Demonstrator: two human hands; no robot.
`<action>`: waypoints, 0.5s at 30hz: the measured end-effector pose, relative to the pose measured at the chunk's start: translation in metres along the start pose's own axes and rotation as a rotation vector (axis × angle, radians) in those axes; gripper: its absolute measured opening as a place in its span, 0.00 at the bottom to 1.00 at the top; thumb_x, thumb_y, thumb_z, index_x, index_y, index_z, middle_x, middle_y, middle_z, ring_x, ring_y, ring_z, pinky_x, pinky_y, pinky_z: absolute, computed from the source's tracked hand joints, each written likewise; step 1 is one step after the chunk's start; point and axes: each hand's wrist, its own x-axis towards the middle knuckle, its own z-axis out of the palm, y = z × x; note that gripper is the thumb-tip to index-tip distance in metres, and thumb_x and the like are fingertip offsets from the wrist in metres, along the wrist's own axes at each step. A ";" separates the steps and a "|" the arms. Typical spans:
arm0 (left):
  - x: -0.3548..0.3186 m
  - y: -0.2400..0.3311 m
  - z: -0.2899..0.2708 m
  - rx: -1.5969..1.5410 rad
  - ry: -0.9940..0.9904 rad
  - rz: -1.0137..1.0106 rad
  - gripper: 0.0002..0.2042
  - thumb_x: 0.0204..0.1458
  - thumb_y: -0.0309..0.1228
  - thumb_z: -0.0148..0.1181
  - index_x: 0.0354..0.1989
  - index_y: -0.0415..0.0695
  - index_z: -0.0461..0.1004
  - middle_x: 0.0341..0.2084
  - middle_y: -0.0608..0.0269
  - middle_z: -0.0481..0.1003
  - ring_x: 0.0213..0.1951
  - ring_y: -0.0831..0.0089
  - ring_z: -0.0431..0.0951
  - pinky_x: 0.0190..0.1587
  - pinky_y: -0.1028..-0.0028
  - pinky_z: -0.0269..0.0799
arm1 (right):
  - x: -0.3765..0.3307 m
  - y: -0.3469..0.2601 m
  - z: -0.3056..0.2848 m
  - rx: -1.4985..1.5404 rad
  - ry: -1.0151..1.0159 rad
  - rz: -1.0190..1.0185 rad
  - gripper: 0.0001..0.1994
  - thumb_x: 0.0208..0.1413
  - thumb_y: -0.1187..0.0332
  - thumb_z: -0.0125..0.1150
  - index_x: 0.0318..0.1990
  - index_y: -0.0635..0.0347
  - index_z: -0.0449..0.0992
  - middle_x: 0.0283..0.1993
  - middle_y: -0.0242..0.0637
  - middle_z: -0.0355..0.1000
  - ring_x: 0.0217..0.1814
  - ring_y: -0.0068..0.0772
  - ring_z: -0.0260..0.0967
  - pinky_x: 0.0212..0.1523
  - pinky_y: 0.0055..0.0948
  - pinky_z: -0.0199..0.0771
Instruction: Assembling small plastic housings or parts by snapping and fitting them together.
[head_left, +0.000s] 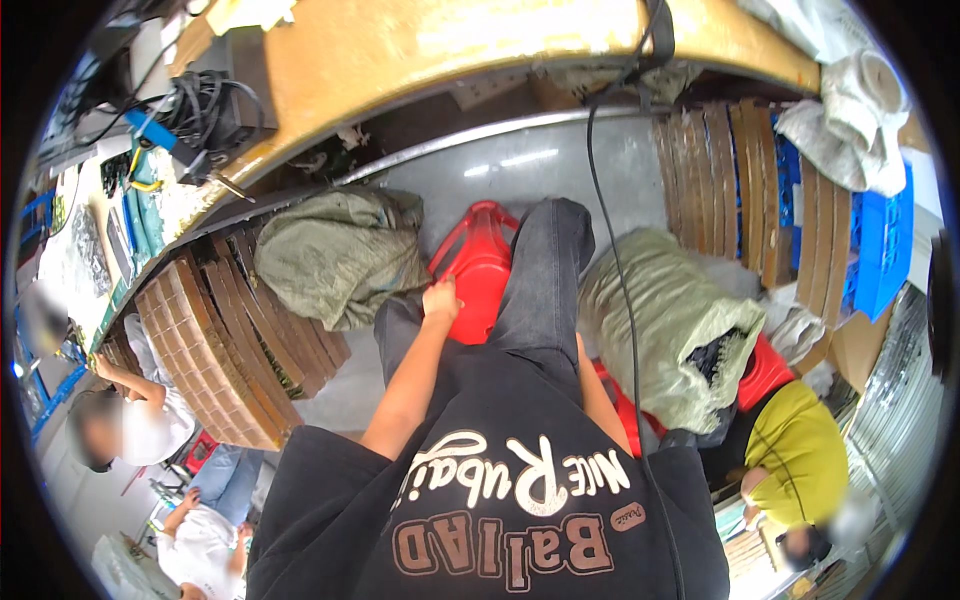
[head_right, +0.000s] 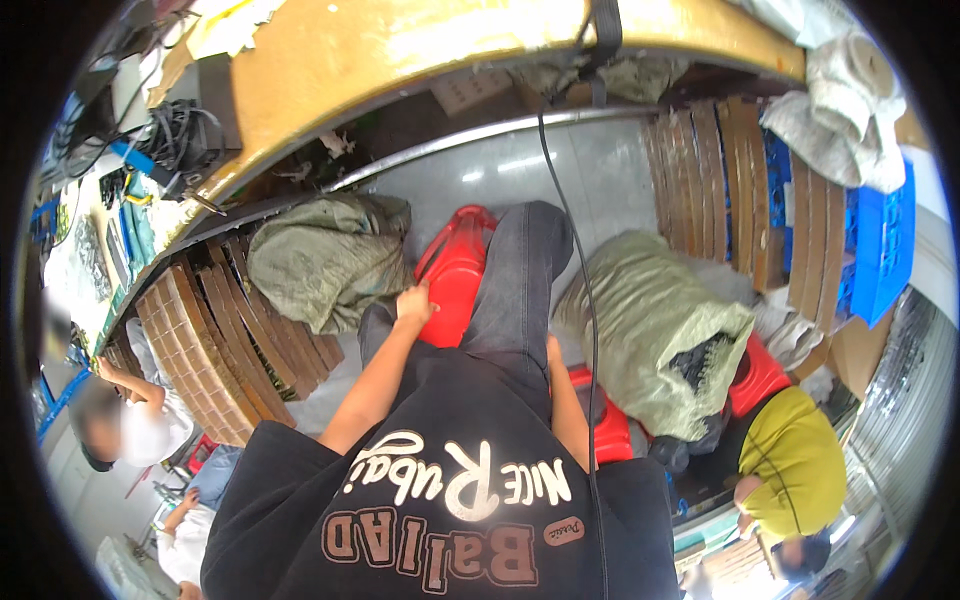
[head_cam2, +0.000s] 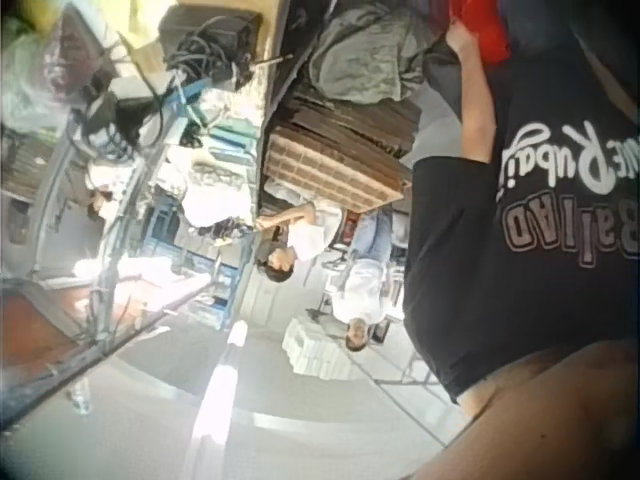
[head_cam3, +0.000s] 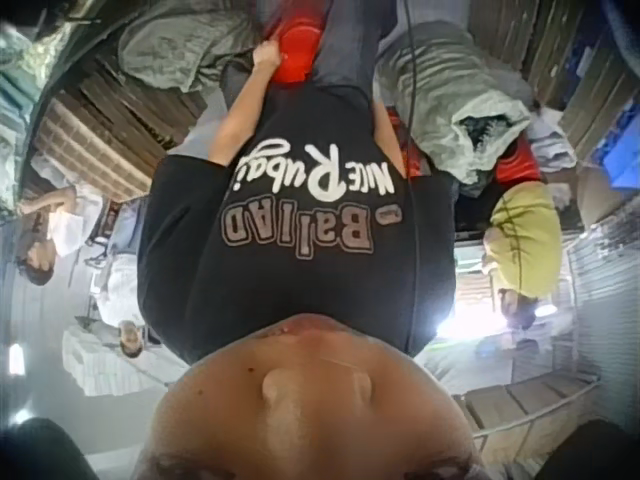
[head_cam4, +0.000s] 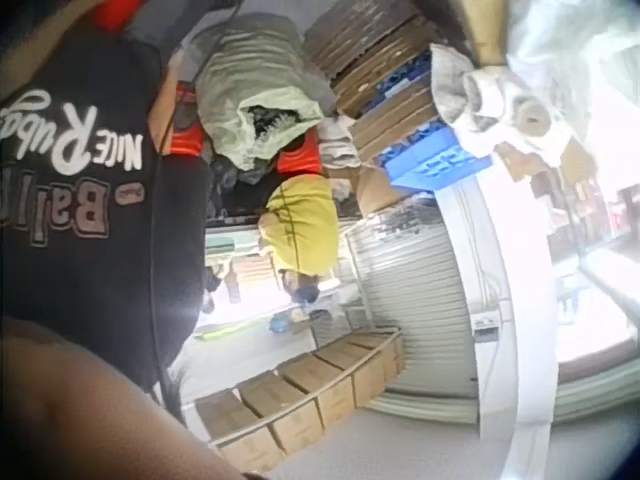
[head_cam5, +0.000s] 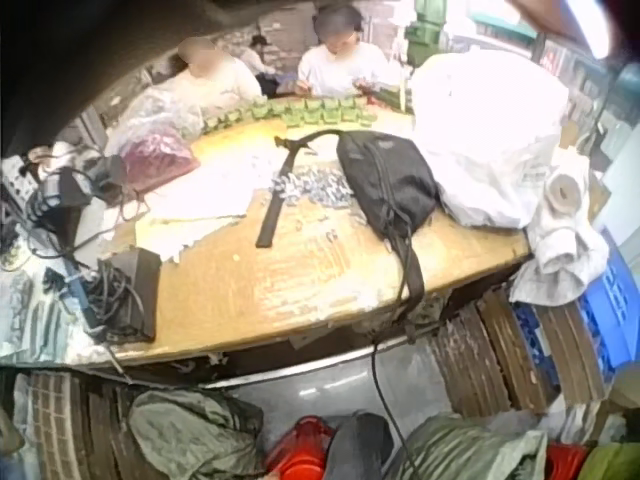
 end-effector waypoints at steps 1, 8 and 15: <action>0.002 0.005 -0.001 -0.018 0.036 0.008 0.26 0.30 0.36 0.68 0.40 0.44 0.65 0.30 0.54 0.74 0.35 0.59 0.76 0.36 0.66 0.72 | 0.006 -0.010 -0.004 -0.014 -0.002 -0.042 0.11 0.46 0.67 0.52 0.36 0.64 0.68 0.26 0.44 0.66 0.28 0.36 0.67 0.25 0.36 0.68; 0.028 0.014 -0.020 -0.085 0.163 0.074 0.18 0.28 0.31 0.67 0.33 0.45 0.71 0.26 0.53 0.75 0.33 0.59 0.76 0.36 0.65 0.72 | 0.049 -0.111 -0.019 -0.147 -0.055 -0.350 0.11 0.46 0.67 0.51 0.36 0.64 0.69 0.26 0.43 0.67 0.27 0.36 0.67 0.24 0.36 0.68; 0.033 0.012 -0.018 -0.049 0.147 0.082 0.06 0.45 0.28 0.50 0.29 0.48 0.74 0.33 0.55 0.74 0.38 0.61 0.75 0.39 0.65 0.71 | 0.100 -0.276 0.006 -0.287 -0.181 -0.731 0.11 0.46 0.67 0.51 0.35 0.64 0.70 0.25 0.43 0.67 0.27 0.35 0.68 0.23 0.35 0.68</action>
